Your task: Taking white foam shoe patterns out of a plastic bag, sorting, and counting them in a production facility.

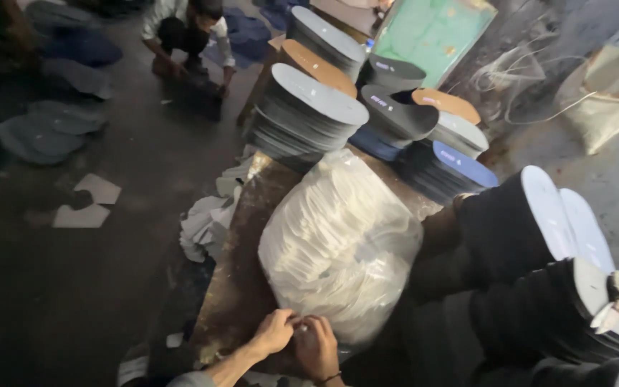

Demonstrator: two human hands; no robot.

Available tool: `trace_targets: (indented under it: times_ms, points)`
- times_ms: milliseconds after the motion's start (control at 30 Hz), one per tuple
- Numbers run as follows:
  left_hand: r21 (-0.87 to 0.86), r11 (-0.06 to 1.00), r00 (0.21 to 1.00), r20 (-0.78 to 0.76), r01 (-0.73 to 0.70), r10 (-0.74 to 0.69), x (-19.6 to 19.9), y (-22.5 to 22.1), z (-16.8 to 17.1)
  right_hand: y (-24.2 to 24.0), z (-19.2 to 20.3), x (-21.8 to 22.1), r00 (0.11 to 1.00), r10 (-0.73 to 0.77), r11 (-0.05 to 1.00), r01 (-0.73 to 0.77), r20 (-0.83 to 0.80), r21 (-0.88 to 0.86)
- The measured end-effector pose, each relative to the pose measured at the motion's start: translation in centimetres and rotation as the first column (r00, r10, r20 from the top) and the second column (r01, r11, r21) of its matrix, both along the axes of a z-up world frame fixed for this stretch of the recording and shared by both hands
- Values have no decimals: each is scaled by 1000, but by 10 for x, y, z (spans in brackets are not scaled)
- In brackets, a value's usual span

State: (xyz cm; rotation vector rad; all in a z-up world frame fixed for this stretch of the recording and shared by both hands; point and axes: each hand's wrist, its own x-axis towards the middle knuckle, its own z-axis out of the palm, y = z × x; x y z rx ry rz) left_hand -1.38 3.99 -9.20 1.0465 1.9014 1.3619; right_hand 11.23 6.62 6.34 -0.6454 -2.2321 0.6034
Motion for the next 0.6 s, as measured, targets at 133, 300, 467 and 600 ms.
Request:
trace_targets:
  times_ms: [133,300,467,600]
  points:
    - [-226,972,994,105,65,-42,10,-2,71,5,9,12,988,25,988,-47,150,147]
    - [-265,964,996,-80,26,-49,4,-24,84,3,-20,6,941,-171,971,111,291,210]
    - [-151,985,986,-129,81,-101,-5,-40,149,16,-27,7,952,-185,953,114,243,280]
    - [-179,984,985,-167,22,-53,2,-56,145,4,-7,12,974,-30,953,-40,226,301]
